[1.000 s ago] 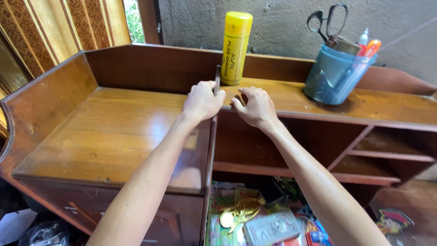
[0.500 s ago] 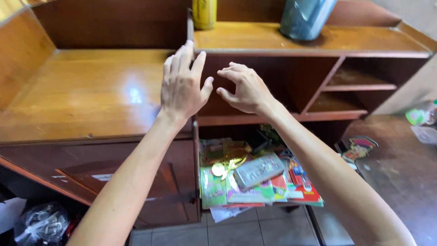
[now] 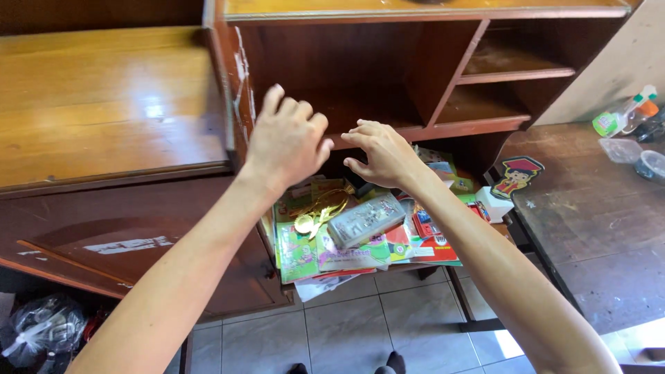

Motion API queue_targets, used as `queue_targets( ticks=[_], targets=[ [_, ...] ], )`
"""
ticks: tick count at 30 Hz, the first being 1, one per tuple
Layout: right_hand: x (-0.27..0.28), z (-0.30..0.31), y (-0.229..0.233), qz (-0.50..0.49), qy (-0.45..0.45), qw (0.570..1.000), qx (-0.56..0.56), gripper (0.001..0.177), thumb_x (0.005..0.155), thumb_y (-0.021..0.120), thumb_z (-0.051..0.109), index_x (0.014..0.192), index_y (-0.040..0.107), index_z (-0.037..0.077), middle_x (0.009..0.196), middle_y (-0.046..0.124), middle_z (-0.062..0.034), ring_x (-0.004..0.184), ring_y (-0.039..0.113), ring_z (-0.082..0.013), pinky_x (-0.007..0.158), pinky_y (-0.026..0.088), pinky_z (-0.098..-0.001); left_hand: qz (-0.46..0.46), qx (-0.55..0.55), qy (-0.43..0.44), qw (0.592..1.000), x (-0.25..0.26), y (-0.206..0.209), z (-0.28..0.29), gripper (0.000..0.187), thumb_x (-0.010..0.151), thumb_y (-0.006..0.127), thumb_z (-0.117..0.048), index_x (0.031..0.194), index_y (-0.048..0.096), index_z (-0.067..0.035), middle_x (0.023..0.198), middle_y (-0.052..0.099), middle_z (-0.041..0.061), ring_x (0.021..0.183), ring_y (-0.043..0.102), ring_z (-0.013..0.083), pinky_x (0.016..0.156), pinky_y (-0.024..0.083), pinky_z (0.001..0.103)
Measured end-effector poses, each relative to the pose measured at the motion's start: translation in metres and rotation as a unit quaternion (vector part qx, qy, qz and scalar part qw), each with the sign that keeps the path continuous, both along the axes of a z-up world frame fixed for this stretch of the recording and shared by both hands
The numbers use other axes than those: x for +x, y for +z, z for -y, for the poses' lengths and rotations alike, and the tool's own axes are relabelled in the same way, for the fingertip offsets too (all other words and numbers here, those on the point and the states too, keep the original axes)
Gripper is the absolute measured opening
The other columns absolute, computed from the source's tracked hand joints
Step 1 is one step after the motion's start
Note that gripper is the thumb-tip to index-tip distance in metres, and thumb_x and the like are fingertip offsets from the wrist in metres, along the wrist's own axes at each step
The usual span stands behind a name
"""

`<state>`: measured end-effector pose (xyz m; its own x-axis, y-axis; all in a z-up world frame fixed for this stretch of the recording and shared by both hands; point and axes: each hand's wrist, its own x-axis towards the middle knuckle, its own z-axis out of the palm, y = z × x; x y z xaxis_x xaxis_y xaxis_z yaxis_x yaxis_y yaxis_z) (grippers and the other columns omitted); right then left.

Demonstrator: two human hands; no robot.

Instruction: Organize stationery and books on a wooden desk and shelf.

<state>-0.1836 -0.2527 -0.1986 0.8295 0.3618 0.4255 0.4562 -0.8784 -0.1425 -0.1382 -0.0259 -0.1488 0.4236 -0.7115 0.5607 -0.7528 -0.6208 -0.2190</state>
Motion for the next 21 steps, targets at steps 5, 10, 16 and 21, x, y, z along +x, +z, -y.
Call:
queue_targets(
  ticks=[5,10,16,21],
  targets=[
    [-0.023,0.056,-0.019,-0.008,-0.003,1.0,-0.017,0.049,0.082,0.08,0.026,0.122,0.07,0.0,0.125,0.069,-0.0178,0.132,0.055,-0.0387,0.109,0.043,-0.0464,-0.073,0.059,-0.047,0.994,-0.002,-0.051,0.049,0.034,0.081,0.077,-0.039,0.099,0.074,-0.011,0.097,0.07,0.011,0.1,0.066,0.0279,0.101,0.04,0.045],
    [-0.048,0.126,-0.044,-0.023,-0.02,0.999,-0.02,0.05,0.082,0.078,0.028,0.123,0.07,0.0,0.124,0.069,-0.0184,0.131,0.055,-0.0381,0.109,0.043,-0.0467,-0.191,0.13,-0.019,0.973,-0.002,-0.099,0.107,0.036,0.082,0.076,-0.039,0.107,0.071,-0.013,0.104,0.071,0.011,0.105,0.067,0.028,0.092,0.046,0.045],
    [-0.069,0.202,-0.083,-0.039,-0.046,0.998,0.0,0.051,0.081,0.078,0.03,0.123,0.069,0.002,0.124,0.069,-0.0184,0.129,0.057,-0.0383,0.107,0.045,-0.0467,-0.238,0.176,-0.004,0.955,-0.023,-0.144,0.18,0.042,0.083,0.075,-0.039,0.116,0.068,-0.014,0.107,0.071,0.01,0.105,0.067,0.0291,0.09,0.047,0.047],
    [-0.083,0.263,-0.12,-0.081,-0.046,0.996,-0.01,0.049,0.081,0.075,0.028,0.124,0.069,0.004,0.123,0.069,-0.0187,0.123,0.06,-0.0392,0.106,0.047,-0.0468,-0.279,0.171,-0.023,0.945,-0.037,-0.171,0.235,0.04,0.083,0.075,-0.035,0.117,0.068,-0.014,0.107,0.072,0.01,0.105,0.068,0.029,0.091,0.048,0.047]
  ],
)
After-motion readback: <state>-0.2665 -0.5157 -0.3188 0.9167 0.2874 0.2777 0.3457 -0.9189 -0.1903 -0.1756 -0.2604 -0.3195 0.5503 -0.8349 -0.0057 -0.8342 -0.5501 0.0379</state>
